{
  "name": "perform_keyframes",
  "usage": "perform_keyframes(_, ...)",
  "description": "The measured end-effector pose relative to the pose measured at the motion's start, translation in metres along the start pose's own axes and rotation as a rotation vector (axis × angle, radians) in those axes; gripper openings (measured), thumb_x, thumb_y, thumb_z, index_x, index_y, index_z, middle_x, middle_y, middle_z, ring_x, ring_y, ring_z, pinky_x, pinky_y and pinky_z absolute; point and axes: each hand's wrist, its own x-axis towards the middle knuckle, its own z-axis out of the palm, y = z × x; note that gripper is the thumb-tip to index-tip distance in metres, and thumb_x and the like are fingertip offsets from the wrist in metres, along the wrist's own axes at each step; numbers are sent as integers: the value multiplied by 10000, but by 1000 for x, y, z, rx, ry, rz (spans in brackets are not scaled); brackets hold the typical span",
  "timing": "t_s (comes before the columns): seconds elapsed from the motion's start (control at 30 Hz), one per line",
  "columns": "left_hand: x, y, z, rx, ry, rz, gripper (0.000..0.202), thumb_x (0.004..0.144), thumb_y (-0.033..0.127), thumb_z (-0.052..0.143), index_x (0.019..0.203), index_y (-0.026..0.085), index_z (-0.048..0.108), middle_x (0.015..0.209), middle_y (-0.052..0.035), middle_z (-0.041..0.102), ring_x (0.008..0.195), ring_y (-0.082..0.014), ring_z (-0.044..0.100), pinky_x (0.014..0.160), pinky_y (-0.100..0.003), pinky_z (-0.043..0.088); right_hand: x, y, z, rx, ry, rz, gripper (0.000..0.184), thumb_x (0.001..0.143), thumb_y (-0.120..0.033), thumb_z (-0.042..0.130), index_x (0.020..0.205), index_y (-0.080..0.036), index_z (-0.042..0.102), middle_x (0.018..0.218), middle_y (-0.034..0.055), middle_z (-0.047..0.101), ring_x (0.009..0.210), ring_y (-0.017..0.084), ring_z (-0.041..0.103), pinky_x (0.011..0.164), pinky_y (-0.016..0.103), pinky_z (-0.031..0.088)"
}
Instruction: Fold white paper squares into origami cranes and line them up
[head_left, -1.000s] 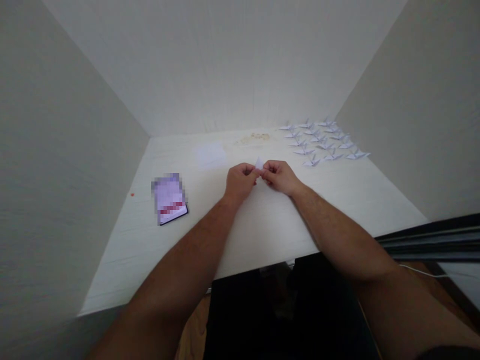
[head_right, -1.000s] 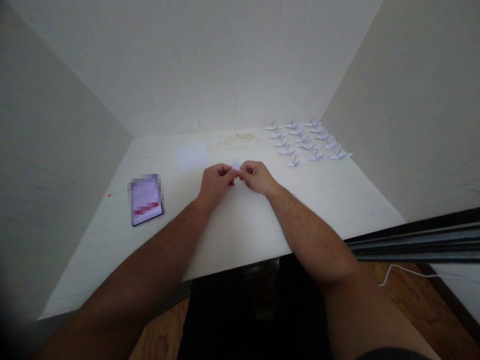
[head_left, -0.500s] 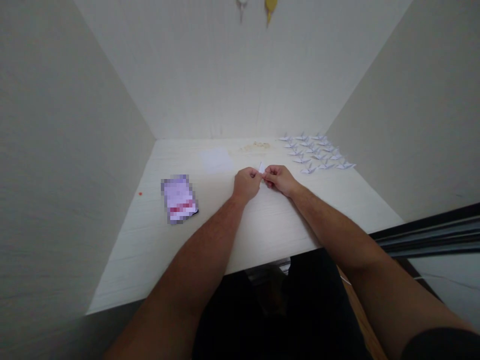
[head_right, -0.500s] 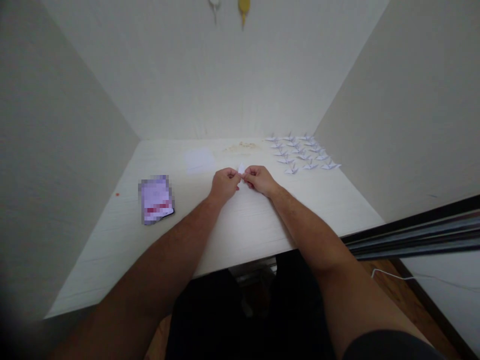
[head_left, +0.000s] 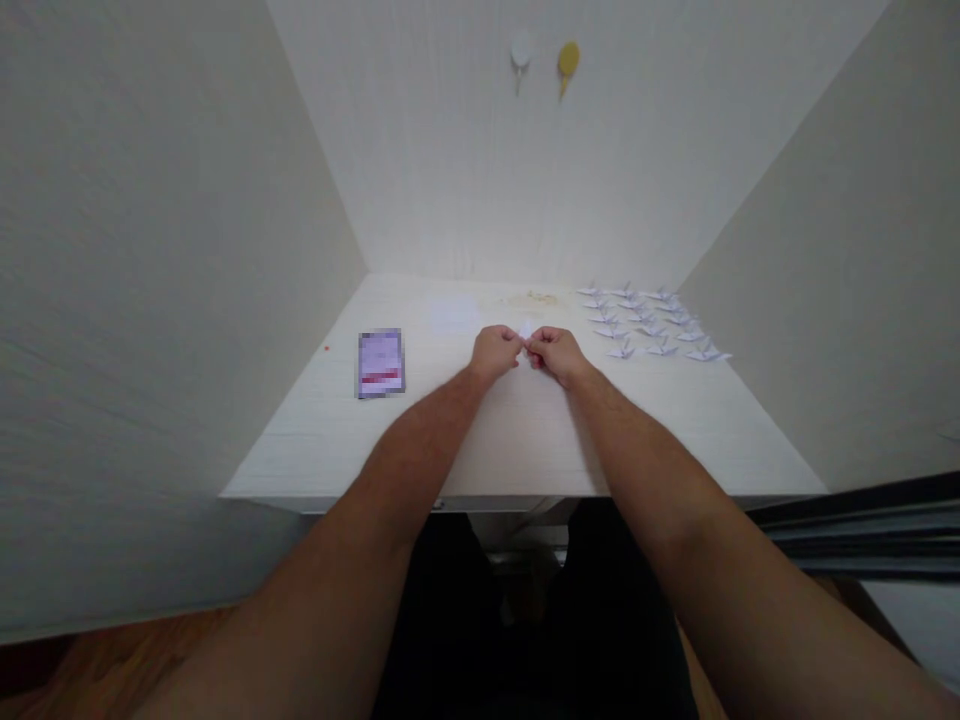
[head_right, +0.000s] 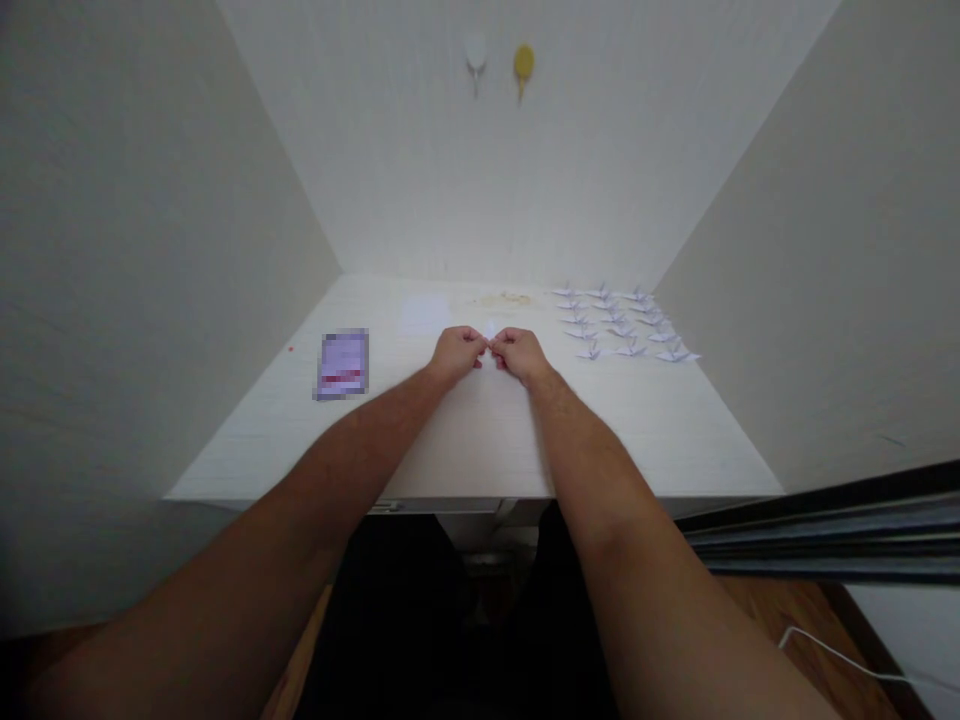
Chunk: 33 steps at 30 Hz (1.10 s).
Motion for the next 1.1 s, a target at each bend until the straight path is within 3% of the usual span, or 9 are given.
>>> perform_keyframes(0.23, -1, -4, 0, 48, 86, 72, 113, 732, 251, 616, 652, 173, 597, 538, 23, 586, 454, -104, 547, 459, -206, 413, 1, 5, 0, -173, 30, -114, 209, 714, -367, 648, 641, -198, 549, 496, -42, 539, 422, 92, 453, 431, 225, 332)
perform_keyframes(0.37, -7, -1, -2, -65, 85, 98, 135, 735, 282, 624, 666, 167, 611, 590, 15, 614, 465, -99, 556, 442, -205, 432, -4, -2, -3, -235, 31, -190, 211, 757, -374, 621, 656, -196, 569, 504, -43, 529, 446, 97, 452, 469, 239, 349)
perform_keyframes(0.5, -10, 0, -5, -214, 46, 133, 167, 715, 322, 681, 724, 159, 645, 650, 11, 638, 549, -92, 574, 536, -224, 530, -3, -6, -5, -227, 1, -194, 182, 776, -352, 601, 680, -201, 567, 531, -43, 532, 472, 103, 460, 487, 244, 349)
perform_keyframes(0.67, -5, -4, -9, -362, 44, 87, 210, 675, 325, 739, 806, 169, 688, 693, 7, 639, 617, -105, 587, 543, -234, 546, 4, -3, -2, -306, -40, -259, 201, 818, -364, 601, 696, -209, 565, 551, -36, 523, 544, 118, 471, 540, 249, 359)
perform_keyframes(1.1, -4, -1, -7, -401, 46, 122, 270, 642, 349, 803, 810, 151, 727, 704, -29, 718, 660, -143, 671, 712, -312, 571, 5, -1, 1, -238, 93, -208, 165, 802, -368, 613, 739, -216, 597, 564, -25, 558, 566, 137, 506, 530, 256, 379)
